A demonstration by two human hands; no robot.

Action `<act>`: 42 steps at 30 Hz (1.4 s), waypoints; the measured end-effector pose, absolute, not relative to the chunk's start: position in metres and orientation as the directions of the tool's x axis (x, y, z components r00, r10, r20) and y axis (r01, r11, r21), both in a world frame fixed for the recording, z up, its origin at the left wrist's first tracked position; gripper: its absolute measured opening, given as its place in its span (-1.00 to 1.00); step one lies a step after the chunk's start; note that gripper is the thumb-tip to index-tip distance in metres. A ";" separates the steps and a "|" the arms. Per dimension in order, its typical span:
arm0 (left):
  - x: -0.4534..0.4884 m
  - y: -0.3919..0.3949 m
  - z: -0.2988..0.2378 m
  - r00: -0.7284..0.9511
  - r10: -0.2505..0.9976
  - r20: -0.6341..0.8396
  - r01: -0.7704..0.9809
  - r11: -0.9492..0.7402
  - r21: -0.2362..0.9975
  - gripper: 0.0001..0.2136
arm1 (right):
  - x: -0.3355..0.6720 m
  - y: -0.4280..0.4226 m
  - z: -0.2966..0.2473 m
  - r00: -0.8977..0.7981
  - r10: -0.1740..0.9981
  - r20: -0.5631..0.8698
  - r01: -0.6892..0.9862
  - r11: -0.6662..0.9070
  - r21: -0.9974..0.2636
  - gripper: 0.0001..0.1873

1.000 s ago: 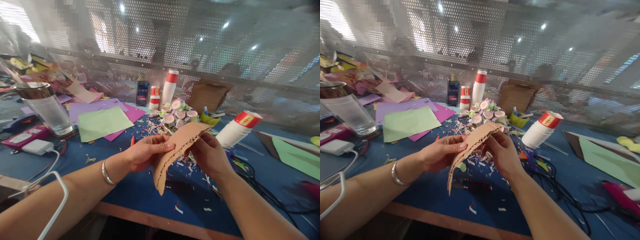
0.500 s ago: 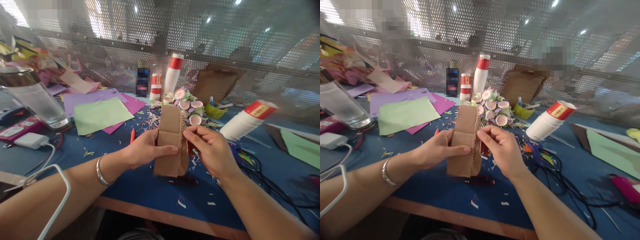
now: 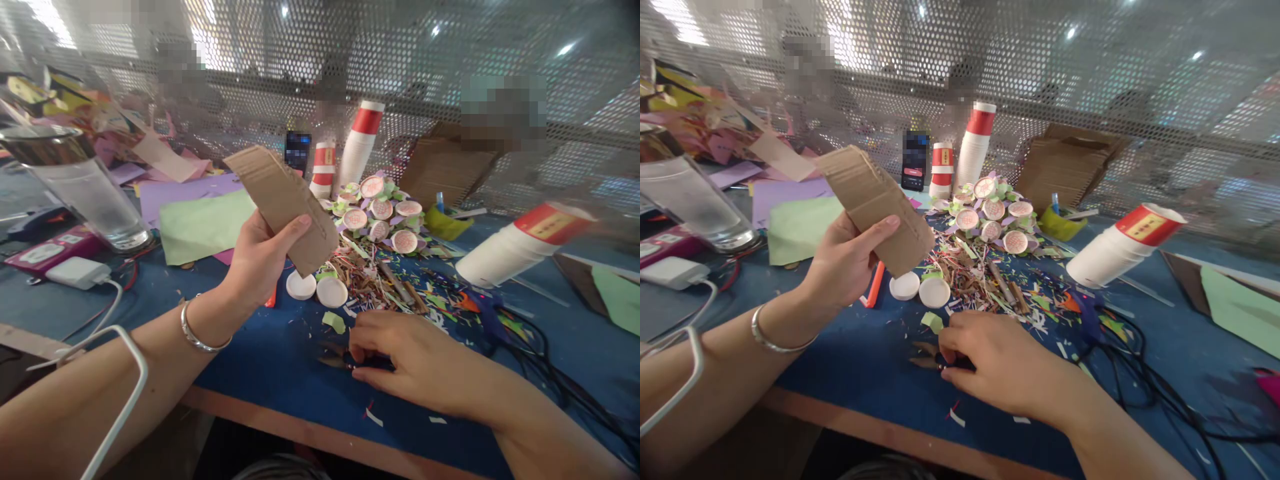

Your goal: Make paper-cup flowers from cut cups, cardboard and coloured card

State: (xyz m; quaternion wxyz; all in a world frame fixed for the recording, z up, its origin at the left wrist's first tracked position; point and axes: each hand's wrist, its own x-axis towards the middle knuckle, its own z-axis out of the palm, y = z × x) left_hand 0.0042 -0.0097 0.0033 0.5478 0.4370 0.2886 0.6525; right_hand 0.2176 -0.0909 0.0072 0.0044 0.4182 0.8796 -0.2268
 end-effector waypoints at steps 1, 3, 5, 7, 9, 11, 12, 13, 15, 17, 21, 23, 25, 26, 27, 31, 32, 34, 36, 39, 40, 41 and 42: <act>0.005 -0.010 0.002 0.010 0.978 0.210 -0.472 -0.180 0.863 -0.67 | 0.218 -0.091 0.008 -0.653 0.733 -0.190 0.735 0.554 -0.391 -0.95; 0.004 -0.010 0.000 0.046 0.990 0.130 -0.491 -0.091 0.867 -0.68 | 0.219 -0.090 0.010 -0.644 0.746 -0.171 0.735 0.541 -0.409 -0.93; 0.002 -0.008 -0.001 0.034 0.995 0.089 -0.502 -0.060 0.863 -0.67 | 0.222 -0.087 0.014 -0.608 0.781 -0.139 0.733 0.485 -0.477 -0.90; 0.000 -0.006 0.000 -0.012 0.997 0.079 -0.511 -0.074 0.856 -0.64 | 0.226 -0.083 0.016 -0.562 0.823 -0.078 0.698 0.421 -0.579 -0.89; 0.000 -0.007 0.001 -0.057 0.995 0.078 -0.518 -0.096 0.850 -0.64 | 0.230 -0.080 0.018 -0.491 0.870 0.037 0.645 0.392 -0.656 -0.86; 0.004 -0.010 0.001 -0.058 0.996 0.062 -0.519 -0.083 0.851 -0.66 | 0.233 -0.076 0.017 -0.406 0.901 0.152 0.606 0.390 -0.693 -0.82; 0.006 -0.014 0.000 -0.036 0.998 0.044 -0.513 -0.057 0.856 -0.67 | 0.234 -0.075 0.016 -0.369 0.910 0.189 0.593 0.388 -0.705 -0.80; 0.010 -0.017 -0.001 0.005 1.000 0.020 -0.503 -0.014 0.864 -0.67 | 0.234 -0.074 0.015 -0.338 0.918 0.208 0.584 0.378 -0.718 -0.79; 0.016 -0.026 -0.003 0.119 0.993 -0.019 -0.460 0.072 0.885 -0.65 | 0.232 -0.072 0.012 -0.295 0.933 0.207 0.569 0.346 -0.746 -0.78; 0.022 -0.034 -0.005 0.220 0.975 -0.024 -0.429 0.119 0.895 -0.64 | 0.228 -0.071 0.008 -0.273 0.942 0.198 0.553 0.321 -0.769 -0.78; 0.026 -0.042 -0.007 0.322 0.945 0.062 -0.386 0.071 0.920 -0.70 | 0.220 -0.072 0.004 -0.270 0.948 0.167 0.520 0.290 -0.803 -0.76; 0.026 -0.043 -0.008 0.326 0.940 0.103 -0.361 0.023 0.932 -0.72 | 0.217 -0.073 0.004 -0.262 0.953 0.149 0.496 0.265 -0.827 -0.74; 0.026 -0.042 -0.008 0.293 0.946 0.142 -0.358 -0.029 0.933 -0.72 | 0.215 -0.074 0.004 -0.254 0.958 0.133 0.450 0.239 -0.860 -0.75; 0.026 -0.042 -0.008 0.266 0.950 0.161 -0.360 -0.056 0.931 -0.72 | 0.215 -0.074 0.003 -0.246 0.961 0.127 0.415 0.222 -0.882 -0.75; 0.026 -0.042 -0.008 0.233 0.955 0.182 -0.360 -0.089 0.929 -0.73 | 0.215 -0.074 0.002 -0.237 0.964 0.122 0.368 0.206 -0.907 -0.75; 0.024 -0.044 -0.009 0.128 0.943 0.308 -0.219 -0.276 0.936 -0.78 | 0.212 -0.074 -0.005 -0.220 0.973 0.067 0.109 0.093 -0.990 -0.76; 0.024 -0.044 -0.009 0.117 0.933 0.339 -0.166 -0.319 0.933 -0.80 | 0.211 -0.074 -0.007 -0.224 0.973 0.049 0.058 0.063 -0.996 -0.76; 0.023 -0.045 -0.010 0.111 0.919 0.379 -0.106 -0.368 0.924 -0.82 | 0.208 -0.076 -0.010 -0.224 0.974 0.019 -0.006 0.018 -1.000 -0.77; 0.023 -0.045 -0.011 0.116 0.912 0.393 -0.122 -0.379 0.917 -0.84 | 0.206 -0.077 -0.012 -0.215 0.977 -0.007 -0.044 -0.017 -0.999 -0.77; 0.025 -0.045 -0.009 0.123 0.915 0.384 -0.228 -0.350 0.908 -0.85 | 0.203 -0.079 -0.013 -0.175 0.984 -0.037 -0.107 -0.056 -0.993 -0.76; 0.026 -0.045 -0.009 0.130 0.921 0.367 -0.271 -0.323 0.906 -0.84 | 0.201 -0.080 -0.013 -0.157 0.986 -0.049 -0.124 -0.069 -0.990 -0.74; 0.027 -0.045 -0.008 0.139 0.928 0.347 -0.314 -0.291 0.904 -0.84 | 0.199 -0.080 -0.012 -0.137 0.988 -0.065 -0.138 -0.084 -0.987 -0.71; 0.027 -0.045 -0.008 0.148 0.934 0.324 -0.353 -0.256 0.900 -0.84 | 0.197 -0.081 -0.010 -0.119 0.989 -0.086 -0.152 -0.104 -0.983 -0.67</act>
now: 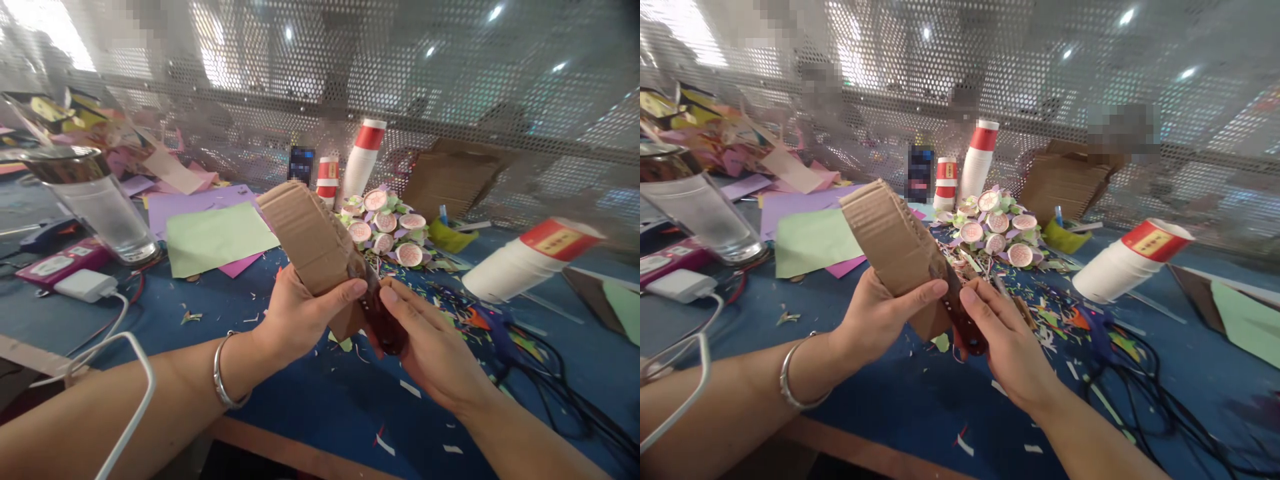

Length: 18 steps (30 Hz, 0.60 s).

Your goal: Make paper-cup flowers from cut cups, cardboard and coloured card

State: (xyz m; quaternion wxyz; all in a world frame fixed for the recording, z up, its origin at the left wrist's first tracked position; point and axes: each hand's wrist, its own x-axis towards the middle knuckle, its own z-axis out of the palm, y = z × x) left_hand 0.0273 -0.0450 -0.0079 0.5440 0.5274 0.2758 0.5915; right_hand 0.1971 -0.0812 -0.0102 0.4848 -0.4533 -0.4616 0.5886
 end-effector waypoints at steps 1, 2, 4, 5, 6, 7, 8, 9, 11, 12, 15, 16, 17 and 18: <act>0.028 -0.046 -0.008 0.158 0.941 0.300 -0.381 -0.222 0.898 -0.84 | 0.195 -0.082 -0.008 -0.099 0.988 -0.115 -0.167 -0.130 -0.977 -0.64; 0.028 -0.046 -0.008 0.169 0.946 0.277 -0.399 -0.191 0.897 -0.84 | 0.193 -0.083 -0.006 -0.074 0.986 -0.149 -0.183 -0.160 -0.970 -0.59; 0.029 -0.048 -0.008 0.197 0.952 0.234 -0.421 -0.134 0.897 -0.82 | 0.190 -0.083 -0.002 0.005 0.976 -0.219 -0.212 -0.213 -0.954 -0.52; 0.029 -0.048 -0.008 0.217 0.951 0.219 -0.430 -0.108 0.896 -0.80 | 0.190 -0.083 0.000 0.044 0.968 -0.246 -0.217 -0.231 -0.948 -0.50; 0.030 -0.048 -0.008 0.236 0.949 0.208 -0.437 -0.087 0.895 -0.78 | 0.190 -0.083 0.002 0.068 0.964 -0.258 -0.216 -0.238 -0.947 -0.49; 0.030 -0.048 -0.009 0.250 0.947 0.201 -0.442 -0.074 0.894 -0.77 | 0.191 -0.083 0.003 0.074 0.965 -0.253 -0.209 -0.233 -0.950 -0.50; 0.029 -0.047 -0.009 0.248 0.948 0.199 -0.447 -0.070 0.892 -0.76 | 0.192 -0.083 0.004 0.066 0.970 -0.234 -0.200 -0.217 -0.956 -0.51; 0.029 -0.046 -0.009 0.234 0.952 0.197 -0.454 -0.072 0.888 -0.76 | 0.194 -0.083 0.005 0.053 0.976 -0.210 -0.191 -0.197 -0.962 -0.53; 0.027 -0.041 -0.008 0.184 0.966 0.180 -0.474 -0.073 0.877 -0.77 | 0.199 -0.083 0.006 0.039 0.982 -0.186 -0.183 -0.176 -0.967 -0.53; 0.025 -0.039 -0.007 0.160 0.973 0.165 -0.487 -0.067 0.871 -0.77 | 0.201 -0.083 0.006 0.051 0.980 -0.191 -0.183 -0.178 -0.967 -0.52; 0.019 -0.030 -0.005 0.124 0.987 0.102 -0.529 -0.021 0.848 -0.79 | 0.208 -0.082 0.007 0.075 0.975 -0.209 -0.179 -0.193 -0.965 -0.49; 0.017 -0.027 -0.005 0.125 0.989 0.084 -0.541 -0.003 0.841 -0.79 | 0.210 -0.082 0.007 0.065 0.978 -0.196 -0.173 -0.183 -0.968 -0.50; 0.015 -0.025 -0.004 0.132 0.989 0.071 -0.554 0.015 0.832 -0.78 | 0.211 -0.081 0.007 0.048 0.984 -0.173 -0.164 -0.163 -0.973 -0.51; 0.014 -0.024 -0.003 0.144 0.988 0.062 -0.568 0.032 0.823 -0.77 | 0.212 -0.080 0.007 0.026 0.988 -0.149 -0.156 -0.143 -0.977 -0.53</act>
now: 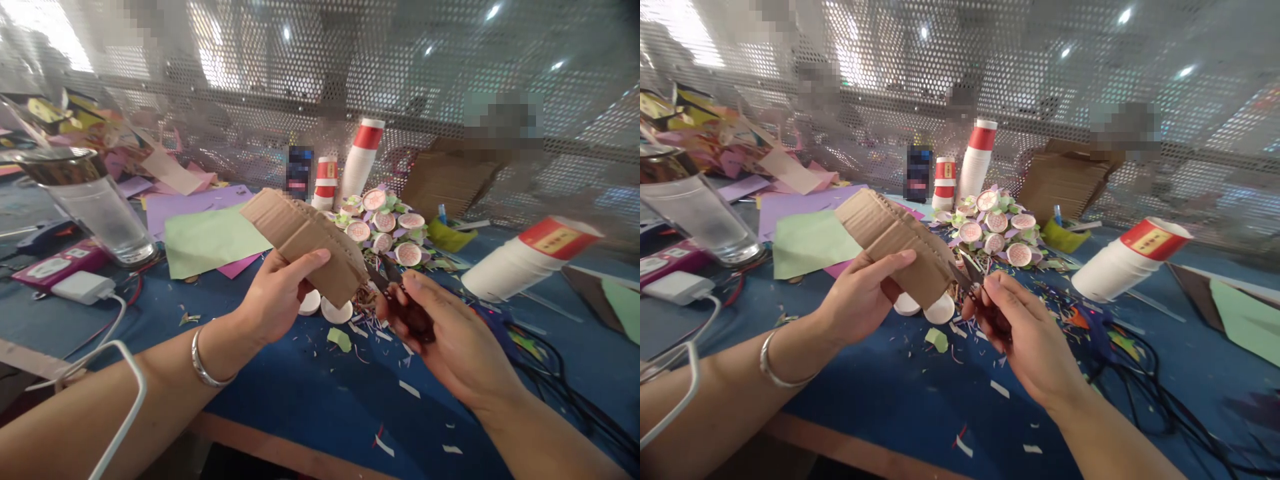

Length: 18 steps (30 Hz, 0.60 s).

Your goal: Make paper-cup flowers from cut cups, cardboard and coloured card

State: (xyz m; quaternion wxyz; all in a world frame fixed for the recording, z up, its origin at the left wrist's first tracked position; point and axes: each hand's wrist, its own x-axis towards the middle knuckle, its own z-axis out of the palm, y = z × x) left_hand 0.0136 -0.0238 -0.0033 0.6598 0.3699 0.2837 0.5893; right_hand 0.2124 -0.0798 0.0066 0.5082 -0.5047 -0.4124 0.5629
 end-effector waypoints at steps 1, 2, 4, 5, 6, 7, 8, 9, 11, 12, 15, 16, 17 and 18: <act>0.012 -0.023 -0.003 0.160 0.986 0.053 -0.579 0.050 0.814 -0.76 | 0.213 -0.079 0.006 0.009 0.992 -0.125 -0.149 -0.122 -0.981 -0.55; 0.012 -0.022 -0.002 0.175 0.984 0.046 -0.587 0.067 0.807 -0.76 | 0.214 -0.078 0.006 -0.004 0.994 -0.106 -0.144 -0.106 -0.984 -0.57; 0.011 -0.022 -0.001 0.197 0.980 0.034 -0.592 0.091 0.801 -0.77 | 0.215 -0.076 0.006 -0.018 0.996 -0.083 -0.147 -0.085 -0.985 -0.65; 0.010 -0.021 -0.001 0.202 0.979 0.032 -0.592 0.096 0.800 -0.78 | 0.215 -0.076 0.005 -0.025 0.997 -0.073 -0.160 -0.076 -0.984 -0.69; 0.010 -0.021 0.000 0.204 0.978 0.033 -0.592 0.096 0.800 -0.79 | 0.216 -0.075 0.005 -0.031 0.997 -0.064 -0.175 -0.068 -0.982 -0.73; 0.010 -0.021 0.000 0.204 0.978 0.038 -0.594 0.093 0.799 -0.79 | 0.216 -0.075 0.005 -0.038 0.998 -0.055 -0.190 -0.061 -0.980 -0.75; 0.010 -0.021 0.000 0.203 0.978 0.043 -0.596 0.089 0.798 -0.79 | 0.217 -0.075 0.005 -0.042 0.998 -0.052 -0.201 -0.059 -0.978 -0.75; 0.010 -0.021 0.001 0.203 0.978 0.048 -0.599 0.086 0.796 -0.79 | 0.217 -0.075 0.004 -0.043 0.998 -0.053 -0.205 -0.061 -0.977 -0.74; 0.010 -0.022 0.001 0.207 0.977 0.057 -0.600 0.081 0.796 -0.80 | 0.217 -0.075 0.003 -0.039 0.997 -0.064 -0.195 -0.071 -0.978 -0.72; 0.011 -0.022 0.001 0.214 0.975 0.063 -0.599 0.080 0.797 -0.80 | 0.217 -0.075 0.003 -0.039 0.997 -0.071 -0.189 -0.077 -0.979 -0.73; 0.013 -0.025 0.001 0.243 0.967 0.077 -0.596 0.085 0.799 -0.82 | 0.217 -0.077 0.003 -0.049 0.995 -0.089 -0.191 -0.096 -0.977 -0.73; 0.013 -0.026 0.001 0.250 0.965 0.080 -0.597 0.089 0.798 -0.82 | 0.217 -0.077 0.003 -0.054 0.994 -0.095 -0.198 -0.104 -0.975 -0.72; 0.013 -0.027 0.002 0.255 0.964 0.082 -0.600 0.091 0.795 -0.82 | 0.217 -0.078 0.004 -0.058 0.993 -0.101 -0.209 -0.111 -0.972 -0.72; 0.013 -0.027 0.003 0.254 0.964 0.085 -0.606 0.090 0.791 -0.81 | 0.217 -0.078 0.005 -0.062 0.993 -0.105 -0.223 -0.116 -0.968 -0.71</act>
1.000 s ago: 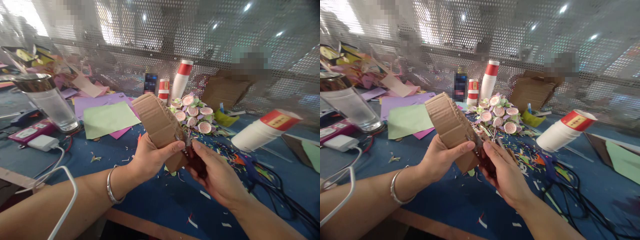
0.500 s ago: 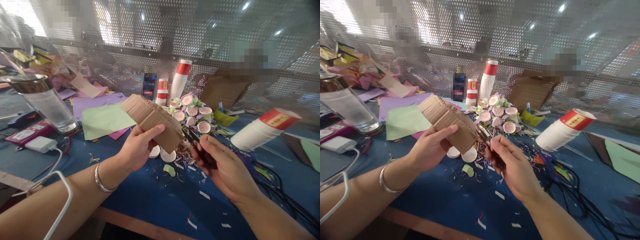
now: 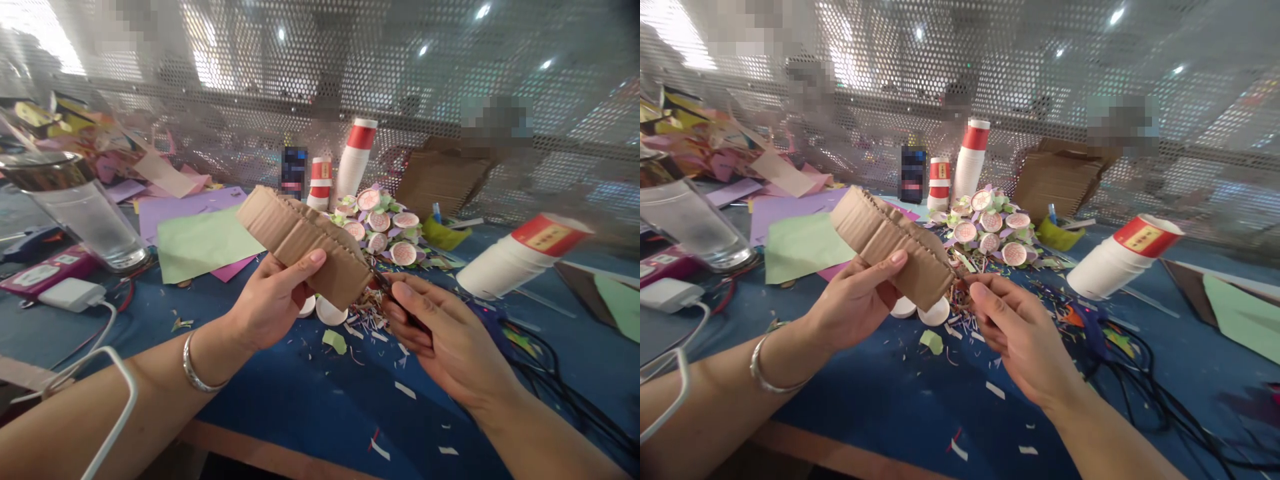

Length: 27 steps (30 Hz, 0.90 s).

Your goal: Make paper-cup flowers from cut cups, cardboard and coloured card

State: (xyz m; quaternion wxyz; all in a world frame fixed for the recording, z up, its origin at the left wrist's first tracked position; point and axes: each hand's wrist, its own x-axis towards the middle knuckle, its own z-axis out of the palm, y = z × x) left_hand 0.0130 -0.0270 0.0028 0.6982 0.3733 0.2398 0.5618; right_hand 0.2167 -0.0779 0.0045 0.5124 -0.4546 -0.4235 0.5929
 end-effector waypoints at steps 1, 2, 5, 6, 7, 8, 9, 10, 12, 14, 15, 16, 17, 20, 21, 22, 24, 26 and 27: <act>0.013 -0.027 0.004 0.249 0.964 0.090 -0.614 0.085 0.785 -0.80 | 0.216 -0.078 0.005 -0.066 0.992 -0.109 -0.237 -0.122 -0.964 -0.70; 0.012 -0.027 0.005 0.239 0.966 0.099 -0.624 0.075 0.777 -0.80 | 0.216 -0.078 0.006 -0.069 0.991 -0.113 -0.249 -0.127 -0.960 -0.70; 0.011 -0.027 0.006 0.215 0.969 0.120 -0.640 0.047 0.767 -0.79 | 0.216 -0.078 0.008 -0.085 0.989 -0.119 -0.271 -0.138 -0.953 -0.67; 0.011 -0.027 0.006 0.218 0.969 0.118 -0.634 0.048 0.772 -0.79 | 0.216 -0.078 0.009 -0.093 0.988 -0.122 -0.273 -0.143 -0.951 -0.65; 0.011 -0.027 0.005 0.228 0.967 0.111 -0.623 0.057 0.780 -0.79 | 0.216 -0.078 0.009 -0.102 0.987 -0.124 -0.272 -0.148 -0.951 -0.64; 0.012 -0.027 0.004 0.243 0.965 0.104 -0.612 0.069 0.788 -0.79 | 0.217 -0.078 0.009 -0.114 0.985 -0.126 -0.268 -0.153 -0.951 -0.63; 0.013 -0.027 0.003 0.260 0.961 0.098 -0.604 0.083 0.793 -0.80 | 0.218 -0.078 0.008 -0.128 0.983 -0.128 -0.261 -0.158 -0.952 -0.64; 0.013 -0.028 0.001 0.278 0.956 0.095 -0.600 0.095 0.794 -0.80 | 0.218 -0.079 0.008 -0.140 0.982 -0.130 -0.253 -0.162 -0.954 -0.65; 0.015 -0.028 -0.001 0.307 0.946 0.102 -0.605 0.111 0.788 -0.81 | 0.219 -0.079 0.007 -0.158 0.979 -0.130 -0.238 -0.166 -0.957 -0.67; 0.016 -0.029 -0.003 0.323 0.939 0.115 -0.619 0.118 0.777 -0.79 | 0.220 -0.080 0.007 -0.164 0.978 -0.127 -0.230 -0.163 -0.959 -0.68; 0.016 -0.029 -0.004 0.326 0.938 0.119 -0.624 0.119 0.772 -0.78 | 0.220 -0.080 0.006 -0.165 0.978 -0.125 -0.224 -0.161 -0.961 -0.68; 0.017 -0.029 -0.004 0.326 0.938 0.119 -0.627 0.120 0.770 -0.77 | 0.220 -0.080 0.006 -0.166 0.979 -0.121 -0.218 -0.156 -0.963 -0.68; 0.017 -0.029 -0.004 0.325 0.939 0.113 -0.627 0.125 0.769 -0.76 | 0.220 -0.080 0.006 -0.167 0.979 -0.115 -0.212 -0.149 -0.966 -0.67; 0.018 -0.031 -0.004 0.323 0.943 0.075 -0.617 0.150 0.773 -0.75 | 0.220 -0.079 0.006 -0.166 0.981 -0.103 -0.203 -0.136 -0.970 -0.67; 0.019 -0.032 -0.003 0.326 0.943 0.063 -0.611 0.159 0.775 -0.75 | 0.220 -0.079 0.006 -0.161 0.982 -0.100 -0.204 -0.133 -0.970 -0.68; 0.019 -0.032 -0.003 0.331 0.942 0.050 -0.603 0.170 0.779 -0.74 | 0.221 -0.079 0.006 -0.156 0.983 -0.097 -0.205 -0.129 -0.970 -0.69; 0.018 -0.031 -0.004 0.345 0.938 0.015 -0.568 0.196 0.800 -0.73 | 0.221 -0.078 0.007 -0.150 0.985 -0.091 -0.200 -0.120 -0.972 -0.70; 0.016 -0.030 -0.003 0.361 0.932 -0.018 -0.522 0.218 0.824 -0.71 | 0.221 -0.077 0.008 -0.150 0.985 -0.082 -0.192 -0.110 -0.975 -0.70; 0.015 -0.029 -0.003 0.373 0.927 -0.028 -0.502 0.227 0.834 -0.70 | 0.221 -0.076 0.008 -0.154 0.985 -0.079 -0.189 -0.108 -0.976 -0.69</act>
